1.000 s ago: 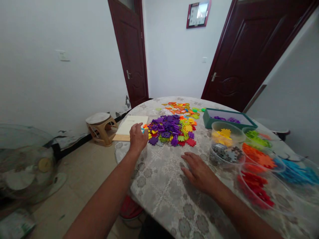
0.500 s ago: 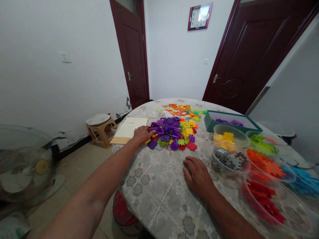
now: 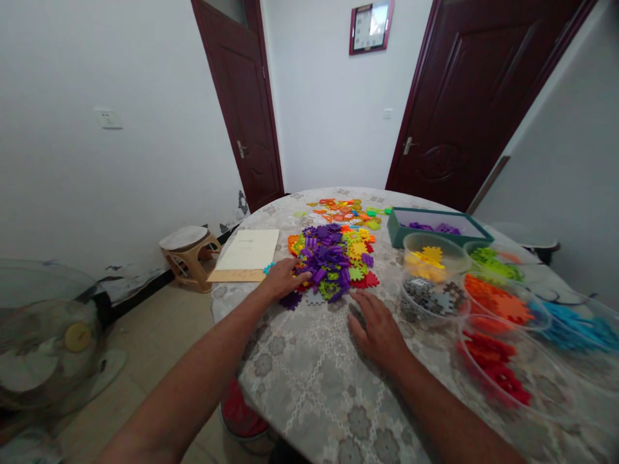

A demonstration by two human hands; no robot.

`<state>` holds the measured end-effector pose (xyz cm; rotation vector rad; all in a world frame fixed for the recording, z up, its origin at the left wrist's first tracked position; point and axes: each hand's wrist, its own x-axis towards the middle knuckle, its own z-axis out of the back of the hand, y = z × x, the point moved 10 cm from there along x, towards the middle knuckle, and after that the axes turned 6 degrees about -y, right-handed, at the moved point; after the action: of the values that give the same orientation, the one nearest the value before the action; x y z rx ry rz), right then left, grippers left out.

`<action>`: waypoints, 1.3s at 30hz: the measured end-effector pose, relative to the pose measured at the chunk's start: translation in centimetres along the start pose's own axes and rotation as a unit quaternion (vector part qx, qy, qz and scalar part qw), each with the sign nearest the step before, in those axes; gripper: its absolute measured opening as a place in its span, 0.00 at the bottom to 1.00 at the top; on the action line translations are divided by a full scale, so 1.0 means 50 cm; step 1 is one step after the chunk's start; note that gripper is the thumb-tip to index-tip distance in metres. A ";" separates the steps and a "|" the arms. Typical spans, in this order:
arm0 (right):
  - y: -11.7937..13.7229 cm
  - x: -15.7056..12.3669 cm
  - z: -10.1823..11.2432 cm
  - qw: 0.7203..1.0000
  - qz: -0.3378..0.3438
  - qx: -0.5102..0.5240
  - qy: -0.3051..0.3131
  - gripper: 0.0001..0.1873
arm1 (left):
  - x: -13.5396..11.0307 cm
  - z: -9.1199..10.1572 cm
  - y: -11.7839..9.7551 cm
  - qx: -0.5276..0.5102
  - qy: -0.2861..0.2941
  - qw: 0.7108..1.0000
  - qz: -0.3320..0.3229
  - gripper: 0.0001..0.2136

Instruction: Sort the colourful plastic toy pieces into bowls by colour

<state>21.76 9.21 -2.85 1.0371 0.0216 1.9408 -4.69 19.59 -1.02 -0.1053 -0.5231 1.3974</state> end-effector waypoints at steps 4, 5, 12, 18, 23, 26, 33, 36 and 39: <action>-0.001 0.001 -0.004 1.000 -0.009 0.000 0.013 0.28 | -0.042 -0.015 -0.050 -0.029 -0.015 0.999 0.005 0.28; -0.001 0.002 -0.004 1.000 -0.012 0.002 0.017 0.29 | -0.051 -0.019 -0.061 -0.039 -0.023 0.999 0.011 0.28; -0.016 0.011 0.004 0.998 -0.058 0.016 0.012 0.26 | -0.097 -0.051 -0.137 -0.110 -0.083 0.990 0.016 0.24; -0.038 0.020 0.027 0.996 -0.073 0.046 -0.016 0.22 | -0.138 -0.070 -0.200 -0.175 -0.121 0.977 0.006 0.26; -0.048 0.022 0.041 0.994 -0.085 0.067 -0.033 0.22 | -0.180 -0.094 -0.262 -0.186 -0.124 0.975 -0.009 0.27; -0.055 0.023 0.047 0.991 -0.106 0.072 -0.038 0.22 | -0.192 -0.099 -0.291 -0.187 -0.111 0.975 -0.037 0.26; -0.083 0.024 0.061 0.982 -0.158 0.087 -0.054 0.20 | -0.168 -0.051 -0.287 -0.188 -0.090 0.975 -0.078 0.14; -0.096 0.024 0.064 0.977 -0.183 0.092 -0.063 0.22 | -0.141 -0.023 -0.248 -0.190 -0.074 0.978 -0.042 0.11; -0.107 0.023 0.064 0.971 -0.211 0.093 -0.064 0.23 | -0.116 0.001 -0.211 -0.181 -0.053 0.982 -0.017 0.11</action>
<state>27.41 12.02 -2.16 1.1713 0.3322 1.5033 4.43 12.07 1.27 -0.3143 -0.8612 1.2671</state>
